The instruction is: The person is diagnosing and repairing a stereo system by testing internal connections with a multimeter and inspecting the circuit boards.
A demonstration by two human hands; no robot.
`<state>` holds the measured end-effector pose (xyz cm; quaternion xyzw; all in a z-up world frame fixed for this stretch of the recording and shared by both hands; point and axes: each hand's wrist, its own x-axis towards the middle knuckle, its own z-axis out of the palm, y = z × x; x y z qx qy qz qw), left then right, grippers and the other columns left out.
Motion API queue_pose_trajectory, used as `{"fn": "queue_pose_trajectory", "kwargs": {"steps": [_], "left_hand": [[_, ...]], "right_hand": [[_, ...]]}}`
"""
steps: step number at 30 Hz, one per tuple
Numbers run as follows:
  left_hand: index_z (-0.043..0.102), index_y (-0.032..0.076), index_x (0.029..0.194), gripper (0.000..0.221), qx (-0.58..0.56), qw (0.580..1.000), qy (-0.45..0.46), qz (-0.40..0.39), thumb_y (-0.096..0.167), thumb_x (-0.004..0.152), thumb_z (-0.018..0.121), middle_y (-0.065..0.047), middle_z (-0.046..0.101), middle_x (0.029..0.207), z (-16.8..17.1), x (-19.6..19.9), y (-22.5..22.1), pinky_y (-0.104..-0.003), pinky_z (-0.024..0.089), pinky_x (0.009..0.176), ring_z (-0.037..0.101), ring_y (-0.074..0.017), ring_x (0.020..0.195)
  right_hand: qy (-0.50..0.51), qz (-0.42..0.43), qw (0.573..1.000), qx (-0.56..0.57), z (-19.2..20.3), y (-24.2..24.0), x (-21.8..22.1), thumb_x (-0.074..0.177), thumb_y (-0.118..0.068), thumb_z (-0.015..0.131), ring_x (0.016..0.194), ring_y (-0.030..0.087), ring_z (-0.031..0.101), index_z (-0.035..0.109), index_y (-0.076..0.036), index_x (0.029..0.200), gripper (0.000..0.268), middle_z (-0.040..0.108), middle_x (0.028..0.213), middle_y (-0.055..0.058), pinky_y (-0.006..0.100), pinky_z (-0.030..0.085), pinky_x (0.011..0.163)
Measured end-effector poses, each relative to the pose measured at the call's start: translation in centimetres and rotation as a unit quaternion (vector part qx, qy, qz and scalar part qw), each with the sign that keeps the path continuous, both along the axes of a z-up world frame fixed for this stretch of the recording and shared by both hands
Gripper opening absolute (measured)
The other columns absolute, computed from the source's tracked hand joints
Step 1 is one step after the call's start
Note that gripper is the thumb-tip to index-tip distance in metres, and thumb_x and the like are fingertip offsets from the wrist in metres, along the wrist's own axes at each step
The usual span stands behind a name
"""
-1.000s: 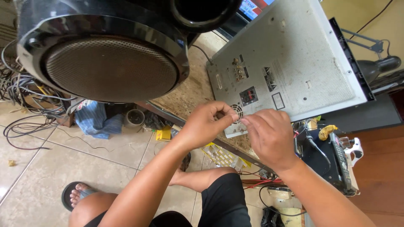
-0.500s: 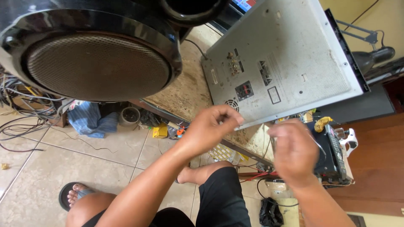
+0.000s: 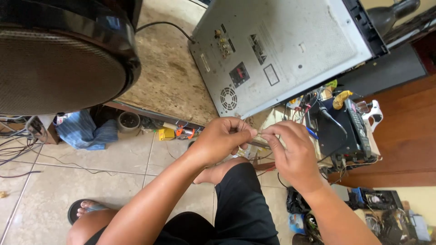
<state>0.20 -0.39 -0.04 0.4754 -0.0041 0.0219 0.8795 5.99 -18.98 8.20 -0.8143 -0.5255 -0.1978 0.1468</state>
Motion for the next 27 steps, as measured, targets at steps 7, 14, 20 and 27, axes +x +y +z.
{"fn": "queue_pose_trajectory", "kwargs": {"steps": [7, 14, 20, 27], "left_hand": [[0.077, -0.004, 0.091, 0.016, -0.021, 0.999, 0.025, 0.038, 0.006, 0.083, 0.067, -0.015, 0.066, 0.062, 0.3, 0.6, 0.4, -0.026, 0.047, 0.044, 0.055, -0.0130, 0.047], [0.075, -0.006, 0.090, 0.016, -0.063, 0.997, 0.020, 0.044, 0.007, 0.085, 0.067, -0.015, 0.065, 0.063, 0.1, 1.1, 0.6, -0.024, 0.049, 0.045, 0.054, -0.0123, 0.048], [0.074, 0.008, 0.096, 0.014, 0.028, 0.989, 0.027, 0.144, 0.019, 0.092, 0.066, -0.005, 0.067, 0.068, -0.9, 2.3, 2.6, -0.025, 0.049, 0.055, 0.059, -0.0105, 0.056], [0.070, 0.007, 0.108, 0.025, 0.116, 0.962, -0.014, 0.246, 0.027, 0.105, 0.055, -0.016, 0.071, 0.094, -2.2, 3.9, 4.4, -0.046, 0.057, 0.073, 0.070, -0.0240, 0.085]], "right_hand": [[-0.022, -0.069, 0.997, 0.020, 1.6, -4.1, 2.0, 0.110, -0.010, 0.056, 0.085, 0.030, 0.065, 0.069, -0.004, 0.103, 0.016, 0.065, 0.086, 0.010, 0.042, 0.050, 0.087], [-0.016, -0.067, 0.998, 0.000, -0.7, -4.4, 1.8, 0.106, -0.010, 0.053, 0.086, 0.025, 0.066, 0.070, -0.007, 0.100, 0.018, 0.066, 0.086, 0.007, 0.039, 0.050, 0.088], [-0.275, 0.017, 0.939, -0.203, -2.0, 1.6, -0.7, 0.098, -0.030, 0.068, 0.111, 0.023, 0.059, 0.070, -0.013, 0.115, 0.024, 0.066, 0.111, 0.004, 0.048, 0.042, 0.101], [-0.394, 0.038, 0.829, -0.395, -4.1, 4.5, 2.5, 0.080, -0.022, 0.071, 0.143, 0.039, 0.043, 0.049, -0.001, 0.147, 0.075, 0.048, 0.151, 0.027, 0.062, 0.029, 0.116]]}}
